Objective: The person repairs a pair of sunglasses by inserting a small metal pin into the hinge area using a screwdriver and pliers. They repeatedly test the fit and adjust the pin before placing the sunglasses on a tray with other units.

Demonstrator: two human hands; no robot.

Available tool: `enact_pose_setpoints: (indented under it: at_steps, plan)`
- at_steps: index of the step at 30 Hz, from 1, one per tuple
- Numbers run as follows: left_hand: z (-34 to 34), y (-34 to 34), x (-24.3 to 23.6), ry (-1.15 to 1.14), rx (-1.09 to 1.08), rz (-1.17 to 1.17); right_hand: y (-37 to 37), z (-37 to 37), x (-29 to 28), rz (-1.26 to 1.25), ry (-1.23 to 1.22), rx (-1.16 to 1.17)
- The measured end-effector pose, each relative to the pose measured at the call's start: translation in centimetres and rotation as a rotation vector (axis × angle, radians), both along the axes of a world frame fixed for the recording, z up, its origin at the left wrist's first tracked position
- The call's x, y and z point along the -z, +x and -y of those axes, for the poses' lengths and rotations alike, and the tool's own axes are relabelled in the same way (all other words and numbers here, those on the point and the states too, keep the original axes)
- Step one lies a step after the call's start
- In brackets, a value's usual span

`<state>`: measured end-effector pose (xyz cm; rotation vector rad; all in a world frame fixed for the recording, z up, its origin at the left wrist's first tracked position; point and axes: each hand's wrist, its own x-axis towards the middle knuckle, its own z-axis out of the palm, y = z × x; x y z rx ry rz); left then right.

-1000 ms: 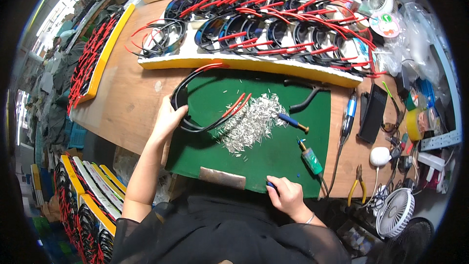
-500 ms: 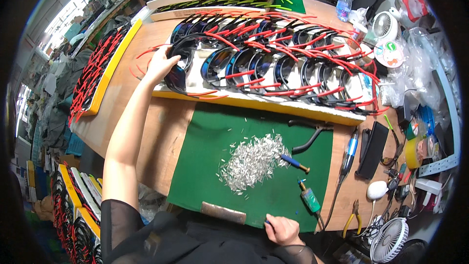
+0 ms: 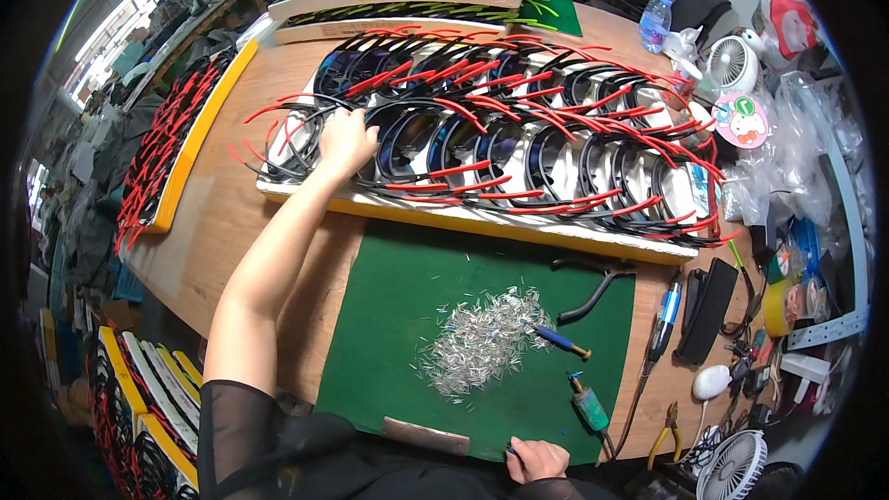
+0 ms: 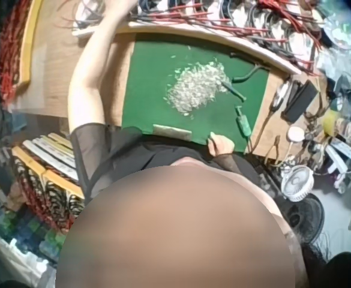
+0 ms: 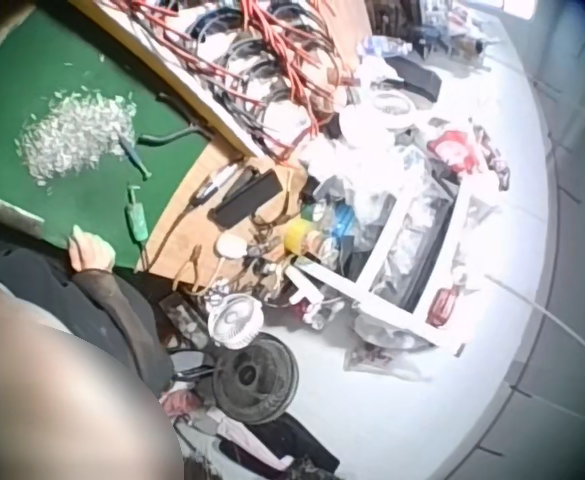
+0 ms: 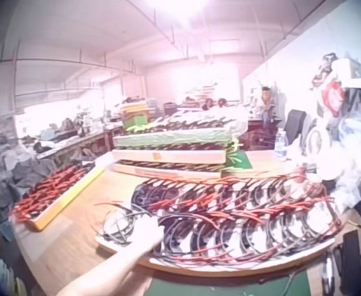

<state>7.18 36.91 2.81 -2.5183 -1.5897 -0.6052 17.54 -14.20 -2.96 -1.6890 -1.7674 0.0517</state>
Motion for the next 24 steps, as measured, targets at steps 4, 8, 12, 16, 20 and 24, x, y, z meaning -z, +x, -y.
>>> enact_pose_setpoints:
  at_steps: [4,8,12,16,20,24]
  plan:
    - [-0.1,-0.3,0.5,0.032,-0.021,0.022,-0.1,-0.1,-0.3,0.004,0.011,0.006]
    - [-0.7,-2.4,-0.2,0.062,0.021,0.178,-0.3,-0.5,-0.2,0.006,0.042,0.026]
    - [0.2,-6.3,-0.8,-0.110,0.189,0.037,-0.4,-0.3,0.0,0.017,0.049,0.083]
    - [1.5,-8.1,0.8,0.061,0.229,-0.241,-0.6,-0.4,-0.1,0.016,0.037,0.121]
    - [0.7,-7.6,1.0,0.045,0.047,-0.259,-0.9,-0.7,-0.6,-0.007,0.006,0.109]
    - [2.0,-7.5,-1.0,0.236,0.055,-0.106,-1.2,-0.8,-0.8,0.006,0.045,0.149]
